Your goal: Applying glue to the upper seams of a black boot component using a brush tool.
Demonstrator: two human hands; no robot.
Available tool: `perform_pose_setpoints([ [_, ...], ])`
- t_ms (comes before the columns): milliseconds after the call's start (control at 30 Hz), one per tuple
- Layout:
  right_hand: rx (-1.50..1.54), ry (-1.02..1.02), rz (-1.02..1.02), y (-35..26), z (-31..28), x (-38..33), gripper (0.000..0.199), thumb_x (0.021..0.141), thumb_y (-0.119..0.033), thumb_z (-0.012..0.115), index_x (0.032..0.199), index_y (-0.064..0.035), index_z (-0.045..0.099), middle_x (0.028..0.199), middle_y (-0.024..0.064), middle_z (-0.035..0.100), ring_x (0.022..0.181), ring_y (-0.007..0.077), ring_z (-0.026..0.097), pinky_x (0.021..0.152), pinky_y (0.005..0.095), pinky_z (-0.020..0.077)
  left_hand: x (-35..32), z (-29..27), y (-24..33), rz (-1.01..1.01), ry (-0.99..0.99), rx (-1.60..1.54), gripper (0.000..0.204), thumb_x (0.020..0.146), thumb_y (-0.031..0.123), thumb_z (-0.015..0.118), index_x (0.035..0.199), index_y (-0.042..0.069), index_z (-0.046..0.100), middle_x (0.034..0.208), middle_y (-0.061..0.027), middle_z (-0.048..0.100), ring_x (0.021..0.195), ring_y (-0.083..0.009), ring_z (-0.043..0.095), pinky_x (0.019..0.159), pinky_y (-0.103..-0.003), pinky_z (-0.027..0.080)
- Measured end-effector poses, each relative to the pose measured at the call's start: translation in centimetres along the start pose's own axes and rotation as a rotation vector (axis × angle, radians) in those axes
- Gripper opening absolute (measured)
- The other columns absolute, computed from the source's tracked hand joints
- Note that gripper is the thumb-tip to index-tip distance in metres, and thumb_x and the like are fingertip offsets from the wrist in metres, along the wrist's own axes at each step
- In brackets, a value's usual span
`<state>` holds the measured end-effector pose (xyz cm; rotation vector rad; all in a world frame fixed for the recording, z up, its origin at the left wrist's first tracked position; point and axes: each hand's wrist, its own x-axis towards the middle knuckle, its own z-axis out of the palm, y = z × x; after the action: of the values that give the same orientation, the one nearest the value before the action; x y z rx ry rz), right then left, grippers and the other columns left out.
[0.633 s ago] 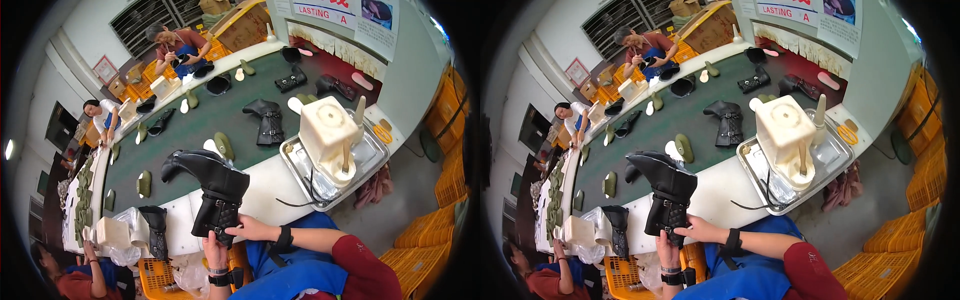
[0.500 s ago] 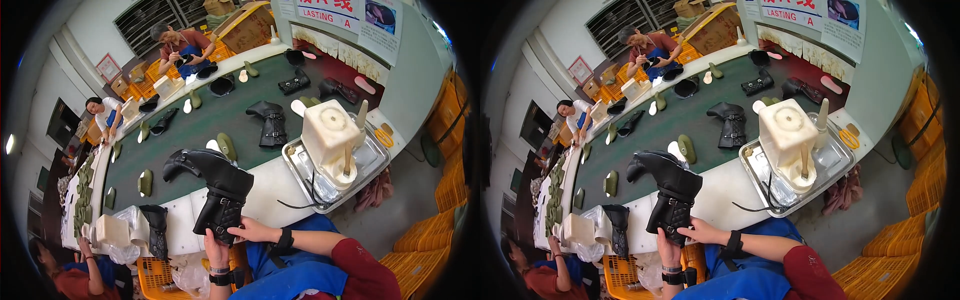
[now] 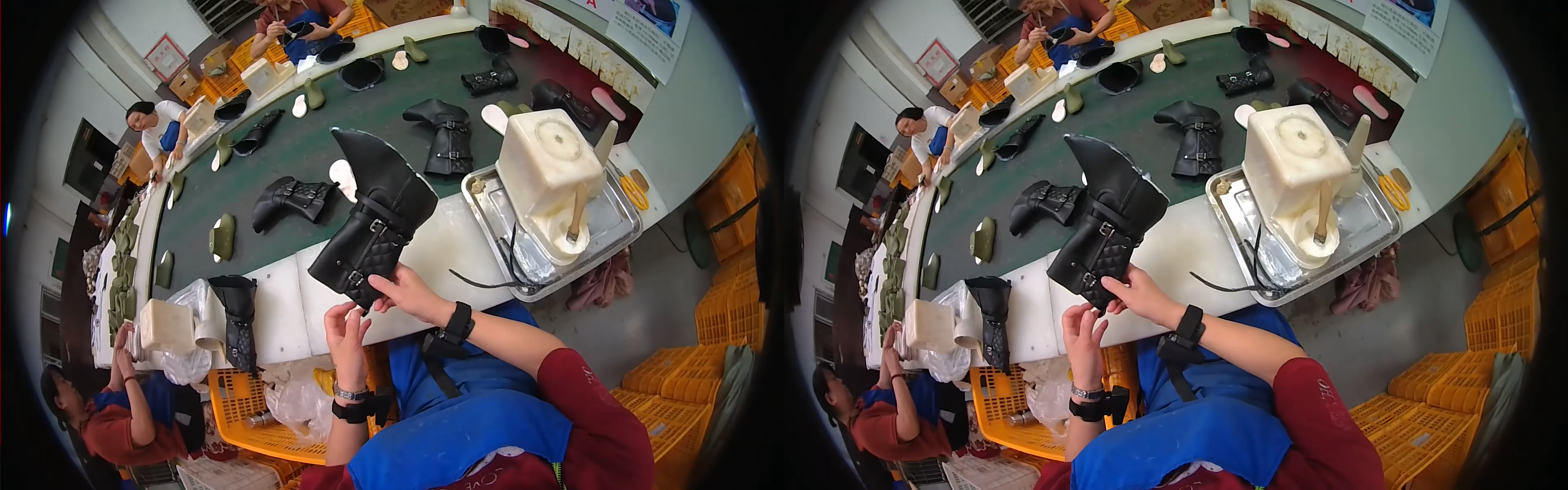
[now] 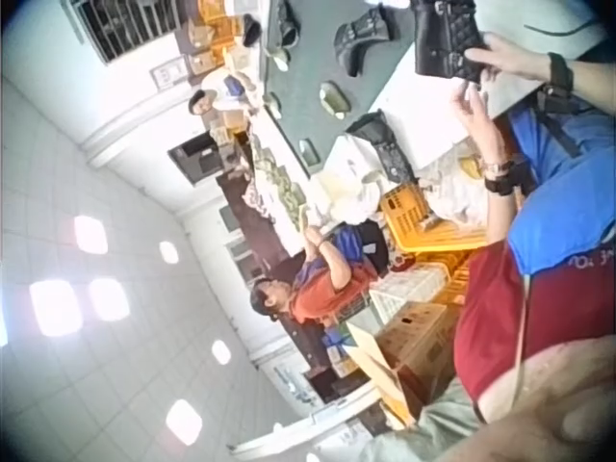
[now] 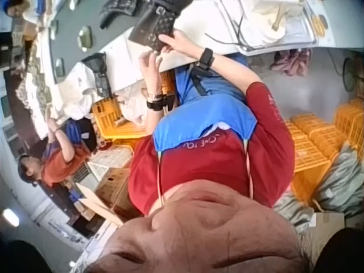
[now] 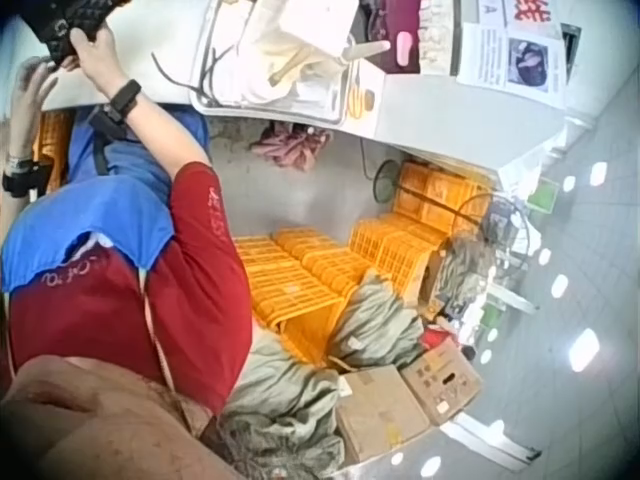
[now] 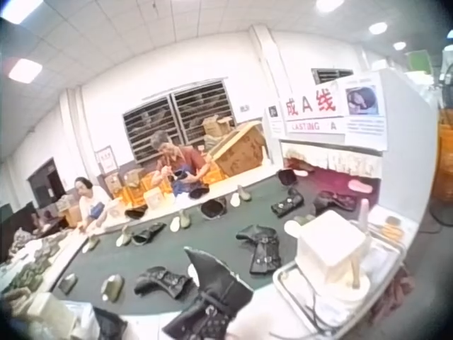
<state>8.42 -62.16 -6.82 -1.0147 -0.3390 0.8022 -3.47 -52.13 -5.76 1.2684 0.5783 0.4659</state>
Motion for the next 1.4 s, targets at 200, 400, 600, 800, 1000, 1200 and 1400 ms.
perform_pose_setpoints([
  [200,-0.010,0.020,-0.029,0.3,0.3,0.2,0.026,0.088,-0.022,0.055,0.099,0.0004,0.050,0.080,0.0054,0.059,0.060,0.0082,0.057,0.054,0.0216,0.0503,1.3,0.8,0.4,0.020,-0.036,0.011,0.021,0.088,0.015,0.054,0.105,0.004,0.054,0.089,0.0012,0.056,0.082,-0.0052,0.050,0.067,-0.021,0.039],
  [400,-0.005,-0.012,-0.035,0.1,0.2,0.6,0.027,0.087,-0.021,0.057,0.101,0.0000,0.048,0.079,0.0056,0.059,0.061,0.0087,0.058,0.055,0.0220,0.0507,2.1,-0.1,1.5,-0.127,-0.142,0.043,0.020,0.087,0.015,0.056,0.101,0.001,0.058,0.074,0.0026,0.056,0.058,-0.0022,0.046,0.052,-0.017,0.035],
  [600,-0.108,-0.171,-0.153,0.5,0.7,1.9,0.040,0.085,-0.018,0.059,0.117,-0.0010,0.044,0.090,0.0063,0.057,0.067,0.0108,0.059,0.059,0.0223,0.0507,3.4,-1.8,4.1,0.093,0.022,-0.020,0.018,0.087,0.014,0.054,0.099,0.000,0.057,0.075,0.0002,0.057,0.060,-0.0062,0.052,0.057,-0.020,0.044],
  [800,-0.755,-0.101,-0.195,3.2,-0.6,2.3,0.042,0.083,-0.016,0.059,0.120,-0.0034,0.045,0.095,0.0109,0.055,0.064,0.0180,0.060,0.060,0.0280,0.0489,8.4,-11.6,11.5,0.364,0.243,0.150,0.018,0.086,0.011,0.056,0.099,-0.001,0.056,0.079,-0.0013,0.059,0.064,-0.0092,0.059,0.061,-0.022,0.050],
  [1000,-1.130,-0.093,-0.466,5.5,-1.3,3.0,0.037,0.078,-0.015,0.061,0.112,-0.0047,0.052,0.103,0.0155,0.054,0.087,0.0286,0.054,0.079,0.0353,0.0447,16.9,-22.9,19.2,0.236,0.383,-0.116,0.007,0.086,0.010,0.055,0.086,0.004,0.052,0.080,-0.0050,0.056,0.069,-0.0142,0.057,0.064,-0.025,0.052],
  [1200,-1.677,-0.362,-0.452,3.1,-0.6,-0.6,0.047,0.072,-0.026,0.066,0.116,-0.0137,0.053,0.127,0.0163,0.040,0.119,0.0388,0.034,0.094,0.0524,0.0307,25.8,-31.3,16.8,0.176,0.601,-0.120,0.011,0.085,0.008,0.052,0.093,0.003,0.047,0.081,-0.0086,0.054,0.066,-0.0198,0.058,0.057,-0.029,0.052],
  [1400,-1.736,-0.539,-0.200,1.2,-1.2,-2.5,0.058,0.072,-0.033,0.066,0.126,-0.0221,0.046,0.134,0.0146,0.033,0.122,0.0385,0.030,0.093,0.0567,0.0289,33.4,-37.7,12.6,0.159,0.768,-0.222,0.011,0.085,0.009,0.050,0.093,0.001,0.048,0.082,-0.0094,0.054,0.070,-0.0217,0.058,0.058,-0.031,0.053],
])
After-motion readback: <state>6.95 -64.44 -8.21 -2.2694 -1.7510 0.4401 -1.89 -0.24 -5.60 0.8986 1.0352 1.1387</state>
